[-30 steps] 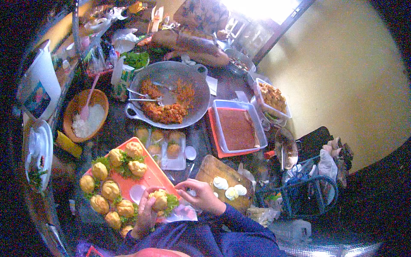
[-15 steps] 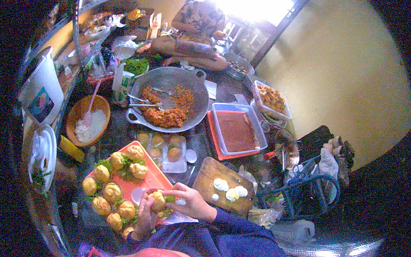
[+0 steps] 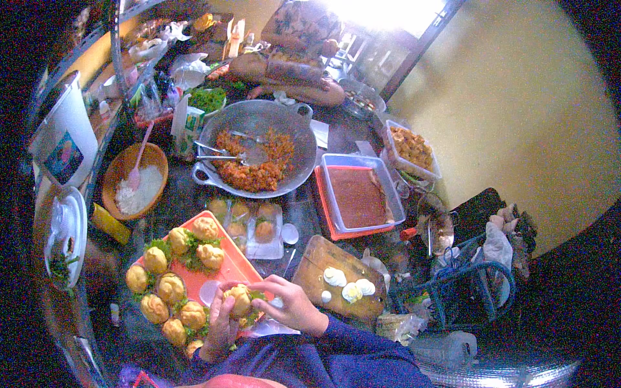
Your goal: The person assembles small round pastries by placing them into paper cups, adding lettuce, a reddish filling, and a slice of hard-boiled egg. The finished items are placed on a red tray.
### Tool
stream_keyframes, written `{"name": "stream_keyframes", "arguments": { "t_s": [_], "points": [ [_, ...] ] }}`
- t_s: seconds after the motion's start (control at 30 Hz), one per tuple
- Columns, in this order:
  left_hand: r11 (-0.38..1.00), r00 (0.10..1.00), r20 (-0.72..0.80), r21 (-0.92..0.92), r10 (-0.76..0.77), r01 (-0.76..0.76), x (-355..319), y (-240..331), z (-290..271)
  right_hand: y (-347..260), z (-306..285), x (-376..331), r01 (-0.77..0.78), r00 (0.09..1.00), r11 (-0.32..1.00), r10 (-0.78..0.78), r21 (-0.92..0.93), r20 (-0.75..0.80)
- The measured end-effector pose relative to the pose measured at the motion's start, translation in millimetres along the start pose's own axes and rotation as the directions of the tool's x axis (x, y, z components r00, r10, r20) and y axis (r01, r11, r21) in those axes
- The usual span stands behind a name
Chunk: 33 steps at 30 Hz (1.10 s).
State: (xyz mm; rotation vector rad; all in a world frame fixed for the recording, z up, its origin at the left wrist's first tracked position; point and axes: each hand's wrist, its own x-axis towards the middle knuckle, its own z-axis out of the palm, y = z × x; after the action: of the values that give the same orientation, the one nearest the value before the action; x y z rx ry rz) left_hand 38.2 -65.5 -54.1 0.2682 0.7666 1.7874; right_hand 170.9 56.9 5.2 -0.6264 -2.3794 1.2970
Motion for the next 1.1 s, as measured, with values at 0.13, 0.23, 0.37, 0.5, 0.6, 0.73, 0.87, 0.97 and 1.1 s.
{"name": "stream_keyframes", "arguments": {
  "t_s": [0.13,0.23,0.37,0.5,0.6,0.73,0.87,0.97,1.1],
  "points": [
    [0.994,0.999,-0.035,0.112,0.022,-0.018,1,0,-2,6,-1,1,-0.113,0.988,0.991,0.120,0.077,-0.100],
    [0.975,0.993,-0.114,0.222,0.013,0.013,0,2,-5,9,5,2,-0.121,0.986,0.988,0.131,0.101,-0.098],
    [0.953,0.989,-0.126,0.301,0.073,-0.032,-5,3,-6,10,13,-6,-0.264,0.964,0.947,0.262,0.184,0.037],
    [0.939,0.995,-0.102,0.342,-0.008,0.043,-15,7,-6,13,23,-14,-0.306,0.950,0.929,0.282,0.209,0.136],
    [0.899,0.994,-0.094,0.430,-0.049,0.085,-21,7,-3,16,31,-19,-0.382,0.923,0.880,0.346,0.283,0.171],
    [0.907,0.996,-0.076,0.415,-0.041,0.069,-24,1,-1,22,35,-21,-0.371,0.928,0.871,0.333,0.322,0.168],
    [0.914,0.997,-0.072,0.404,-0.005,0.033,-24,-1,-5,23,35,-17,-0.433,0.896,0.858,0.377,0.277,0.233],
    [0.936,0.995,-0.101,0.347,-0.023,0.057,-24,2,-8,23,38,-11,-0.452,0.881,0.862,0.392,0.230,0.266],
    [0.965,0.993,-0.117,0.263,0.026,0.006,-25,9,-8,20,50,-2,-0.483,0.873,0.773,0.386,0.411,0.298]
  ]
}}
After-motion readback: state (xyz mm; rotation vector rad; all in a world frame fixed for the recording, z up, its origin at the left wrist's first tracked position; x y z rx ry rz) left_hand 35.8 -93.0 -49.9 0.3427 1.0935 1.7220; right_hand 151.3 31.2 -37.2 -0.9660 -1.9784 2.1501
